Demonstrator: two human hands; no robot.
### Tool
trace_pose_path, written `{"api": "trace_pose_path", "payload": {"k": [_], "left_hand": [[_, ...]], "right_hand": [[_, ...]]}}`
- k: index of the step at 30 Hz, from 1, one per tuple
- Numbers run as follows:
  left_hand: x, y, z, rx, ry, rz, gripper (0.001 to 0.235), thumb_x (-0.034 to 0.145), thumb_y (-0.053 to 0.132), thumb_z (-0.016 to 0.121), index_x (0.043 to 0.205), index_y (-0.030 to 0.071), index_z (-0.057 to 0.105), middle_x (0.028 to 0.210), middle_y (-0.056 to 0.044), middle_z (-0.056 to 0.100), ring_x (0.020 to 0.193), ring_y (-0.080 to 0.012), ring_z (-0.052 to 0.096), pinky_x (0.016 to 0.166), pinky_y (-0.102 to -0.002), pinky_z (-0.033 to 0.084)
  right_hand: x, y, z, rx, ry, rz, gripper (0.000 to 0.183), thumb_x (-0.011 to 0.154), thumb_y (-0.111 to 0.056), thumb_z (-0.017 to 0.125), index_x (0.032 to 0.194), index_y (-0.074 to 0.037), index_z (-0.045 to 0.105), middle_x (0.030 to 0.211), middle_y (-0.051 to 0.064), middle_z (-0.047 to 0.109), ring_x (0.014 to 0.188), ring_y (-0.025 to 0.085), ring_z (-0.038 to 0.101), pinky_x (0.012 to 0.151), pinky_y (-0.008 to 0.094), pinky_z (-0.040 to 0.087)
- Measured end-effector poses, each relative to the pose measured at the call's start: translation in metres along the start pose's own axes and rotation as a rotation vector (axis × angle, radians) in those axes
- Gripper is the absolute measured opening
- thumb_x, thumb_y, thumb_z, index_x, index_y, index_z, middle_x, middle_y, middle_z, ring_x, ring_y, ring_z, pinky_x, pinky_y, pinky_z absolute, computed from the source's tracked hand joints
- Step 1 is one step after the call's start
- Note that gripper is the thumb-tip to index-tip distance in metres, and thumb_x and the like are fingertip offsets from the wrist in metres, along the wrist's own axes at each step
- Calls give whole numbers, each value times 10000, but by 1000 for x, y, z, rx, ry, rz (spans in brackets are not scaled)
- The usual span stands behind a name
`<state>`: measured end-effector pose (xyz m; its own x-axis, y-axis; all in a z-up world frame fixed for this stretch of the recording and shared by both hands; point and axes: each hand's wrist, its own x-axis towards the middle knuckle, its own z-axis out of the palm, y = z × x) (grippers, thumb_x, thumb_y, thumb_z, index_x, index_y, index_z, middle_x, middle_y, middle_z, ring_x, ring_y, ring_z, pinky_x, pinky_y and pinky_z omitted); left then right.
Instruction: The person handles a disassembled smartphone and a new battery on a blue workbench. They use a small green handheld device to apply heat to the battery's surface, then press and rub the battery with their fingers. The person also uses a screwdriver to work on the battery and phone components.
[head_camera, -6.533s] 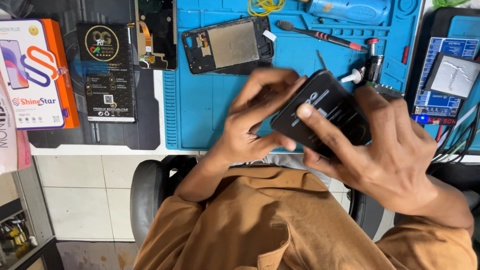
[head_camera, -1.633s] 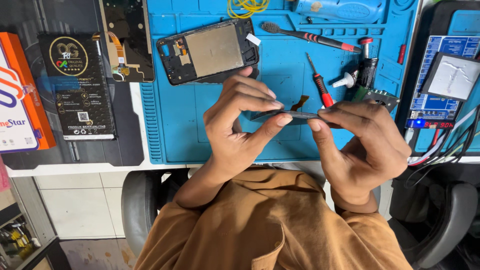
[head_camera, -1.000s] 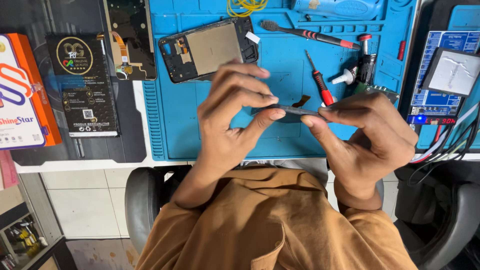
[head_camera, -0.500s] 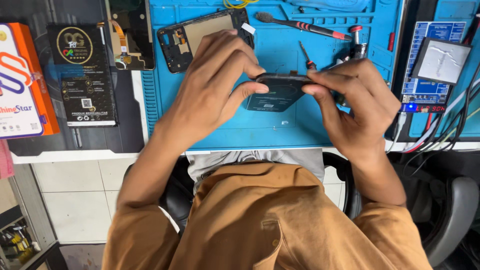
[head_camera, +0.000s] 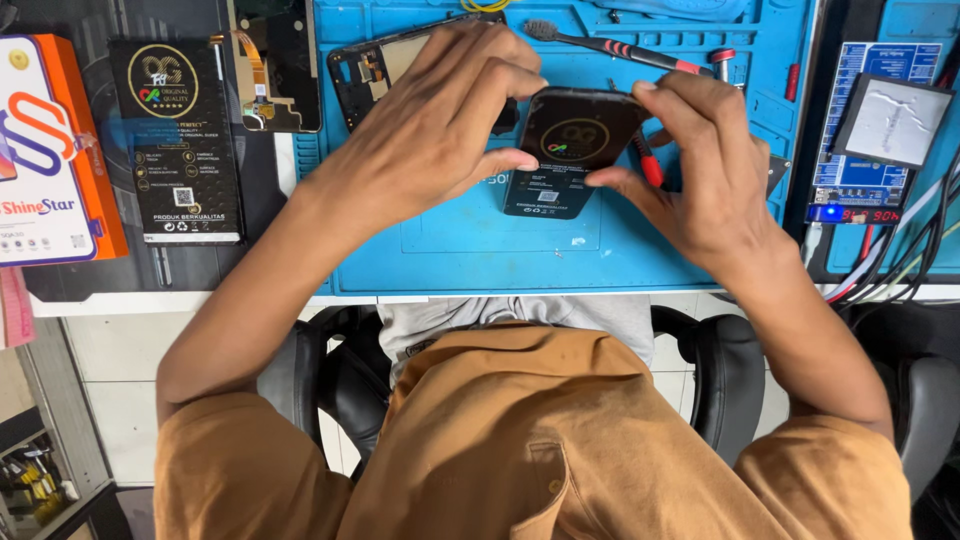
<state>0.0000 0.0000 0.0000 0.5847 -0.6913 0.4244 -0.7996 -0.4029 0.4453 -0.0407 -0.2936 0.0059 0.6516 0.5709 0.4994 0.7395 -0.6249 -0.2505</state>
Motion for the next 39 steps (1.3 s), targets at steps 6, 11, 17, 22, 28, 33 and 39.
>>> {"api": "trace_pose_path", "payload": {"k": [6,11,17,22,28,33,39], "left_hand": [[0,-10,11,55,5,34,826,803,368,958,1316,-5,429,1415,-149,484,1363,-377,483,1192,-486,453],[-2,-9,12,112,-70,9,1133,705,444,967,1523,-23,338,1483,-177,459,1397,-366,469,1233,-545,335],[-1,-11,14,104,-85,8,1206,682,468,958,1587,-4,315,1482,-158,487,1393,-323,490,1262,-540,260],[2,-18,8,51,-27,28,825,857,388,915,1474,41,491,1356,-98,577,1344,-280,509,1204,-499,310],[17,-23,-6,-149,96,53,200,1033,143,833,1175,50,729,1081,-36,679,1082,-231,606,982,-405,440],[29,-15,-8,-297,174,13,150,1011,87,835,967,21,708,942,-54,672,865,-206,640,769,-345,475],[40,-5,-8,-406,115,-165,314,965,153,901,807,18,665,773,-48,623,713,-181,614,648,-348,448]], "right_hand": [[-2,10,1,-24,-103,22,954,849,-366,974,1519,25,418,1363,210,501,1059,304,652,771,335,602],[0,13,3,13,-166,55,1113,736,-440,973,1530,46,364,1409,240,475,1032,327,638,766,379,593],[10,12,3,68,-149,68,1141,707,-426,1023,1533,13,370,1412,221,471,1089,342,616,802,383,583],[21,11,-6,130,-75,30,907,760,-314,1014,1423,39,505,1267,198,568,1082,324,596,769,361,574],[27,9,-24,162,-53,71,460,863,-104,954,1193,65,682,1103,154,669,1050,275,621,832,357,532],[33,6,-29,194,-41,99,177,990,17,849,1123,44,735,1068,116,711,1010,232,640,877,304,499],[47,-2,-28,208,3,79,149,966,24,862,927,53,721,900,131,697,882,240,647,762,321,489]]}}
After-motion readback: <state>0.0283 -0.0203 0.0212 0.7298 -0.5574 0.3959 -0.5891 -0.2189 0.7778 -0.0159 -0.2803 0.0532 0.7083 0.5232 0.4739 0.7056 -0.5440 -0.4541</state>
